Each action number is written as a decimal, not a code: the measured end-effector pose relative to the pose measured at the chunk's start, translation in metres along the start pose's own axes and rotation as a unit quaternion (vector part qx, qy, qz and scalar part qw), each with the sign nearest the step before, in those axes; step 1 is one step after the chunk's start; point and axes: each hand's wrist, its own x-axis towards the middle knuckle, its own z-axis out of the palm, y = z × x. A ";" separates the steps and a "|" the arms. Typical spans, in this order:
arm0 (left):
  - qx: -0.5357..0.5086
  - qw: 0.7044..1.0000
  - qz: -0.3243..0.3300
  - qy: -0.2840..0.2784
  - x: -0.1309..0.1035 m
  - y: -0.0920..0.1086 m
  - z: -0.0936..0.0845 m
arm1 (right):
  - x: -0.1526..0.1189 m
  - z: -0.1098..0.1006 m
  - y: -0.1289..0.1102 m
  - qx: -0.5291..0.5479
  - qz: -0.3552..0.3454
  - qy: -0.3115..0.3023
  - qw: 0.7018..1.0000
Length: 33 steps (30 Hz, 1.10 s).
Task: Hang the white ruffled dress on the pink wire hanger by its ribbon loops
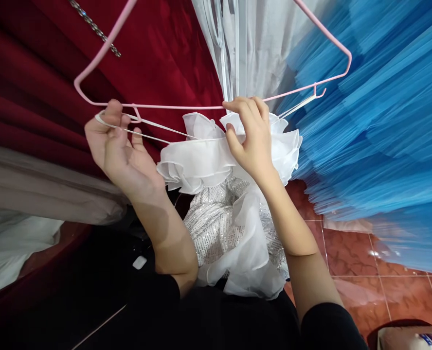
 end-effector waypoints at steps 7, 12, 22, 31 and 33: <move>0.072 0.986 0.149 -0.021 0.007 -0.002 0.004 | -0.003 -0.004 -0.004 0.001 0.022 0.000 1.000; 0.048 0.996 0.039 0.058 -0.002 -0.008 -0.007 | -0.003 0.001 -0.002 0.009 0.017 0.004 1.000; 0.031 0.999 0.018 0.026 -0.012 -0.011 0.003 | -0.002 -0.001 -0.002 0.011 0.020 0.005 1.000; 0.016 0.988 -0.151 -0.009 0.001 -0.011 -0.015 | -0.004 -0.006 -0.011 0.022 0.036 0.015 0.999; 0.034 0.984 -0.173 0.000 -0.003 -0.013 -0.016 | -0.004 -0.008 -0.011 0.027 0.038 0.013 0.999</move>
